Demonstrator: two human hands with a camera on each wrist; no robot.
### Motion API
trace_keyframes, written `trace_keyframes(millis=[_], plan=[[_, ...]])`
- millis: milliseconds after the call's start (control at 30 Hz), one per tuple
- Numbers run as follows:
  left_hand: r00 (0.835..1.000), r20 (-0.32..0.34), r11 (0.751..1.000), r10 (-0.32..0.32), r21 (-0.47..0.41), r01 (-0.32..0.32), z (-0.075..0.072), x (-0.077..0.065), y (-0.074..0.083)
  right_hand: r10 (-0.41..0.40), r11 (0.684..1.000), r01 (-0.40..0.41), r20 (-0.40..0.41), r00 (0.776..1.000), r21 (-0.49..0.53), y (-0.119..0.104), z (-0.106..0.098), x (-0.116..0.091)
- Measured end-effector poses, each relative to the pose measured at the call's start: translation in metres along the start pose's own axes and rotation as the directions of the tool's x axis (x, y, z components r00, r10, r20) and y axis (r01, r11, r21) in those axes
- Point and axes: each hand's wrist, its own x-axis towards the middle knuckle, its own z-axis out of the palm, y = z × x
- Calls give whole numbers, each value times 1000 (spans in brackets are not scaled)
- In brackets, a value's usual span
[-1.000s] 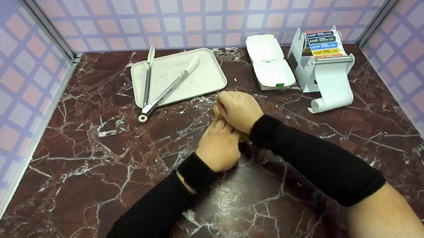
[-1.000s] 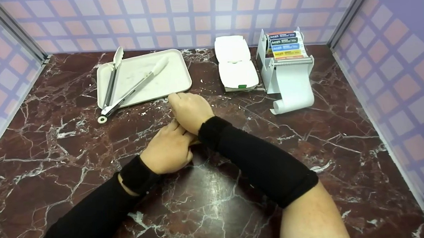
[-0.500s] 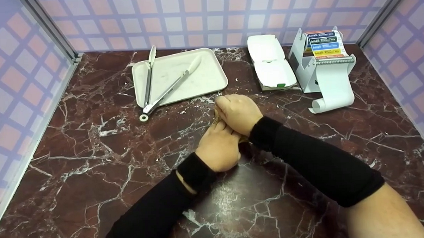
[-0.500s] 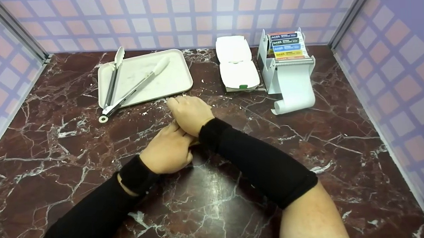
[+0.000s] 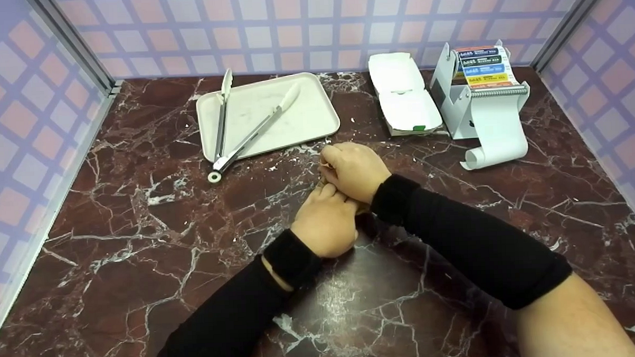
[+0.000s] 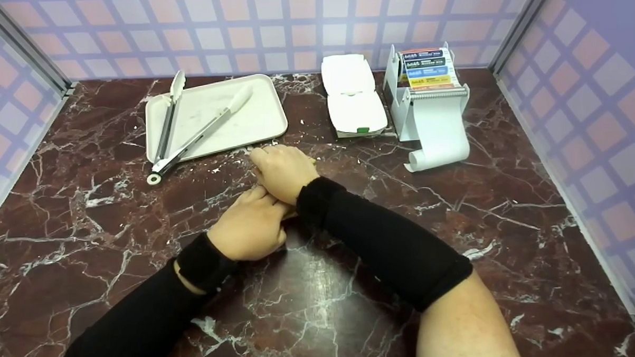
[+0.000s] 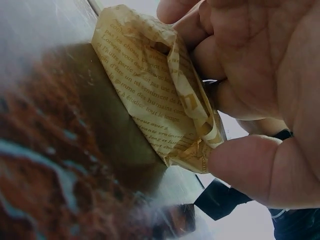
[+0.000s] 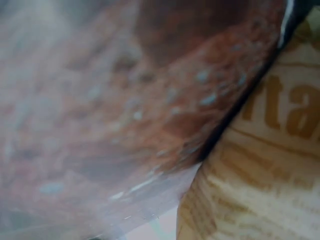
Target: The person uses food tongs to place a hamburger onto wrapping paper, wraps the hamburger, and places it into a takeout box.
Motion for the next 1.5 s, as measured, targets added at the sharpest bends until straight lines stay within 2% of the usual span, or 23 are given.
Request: trace_keyframes(millis=[167,267,533,633,867,1133,1300,1400,1500], plan=[[999,31,1000,-10,-13,10,-1,0,0,29,999,-31,69,997,24,1,0,1],[1000,28,1000,-7,-8,7,-1,-1,0,37,999,-39,83,996,25,0,0,2],[1000,-15,1000,3,3,-3,0,-1,1,-4,1000,4,11,1000,-17,0,0,1],[1000,-16,1000,3,7,-3,1,-1,1,-6,1000,6,24,1000,-17,0,1,1],[1000,-21,1000,10,15,-10,2,-1,1,111,987,-127,159,981,95,3,1,4],[1000,-11,1000,-5,-13,5,2,-1,0,149,964,-187,197,969,189,6,-2,4],[1000,-9,1000,-10,-28,10,1,0,0,121,943,-170,180,976,286,14,-13,-5],[1000,14,999,-10,-38,10,1,0,0,59,938,-122,197,979,325,23,-25,-12],[999,50,998,-20,-66,24,0,1,0,-19,945,-63,246,969,321,32,-36,-16]])
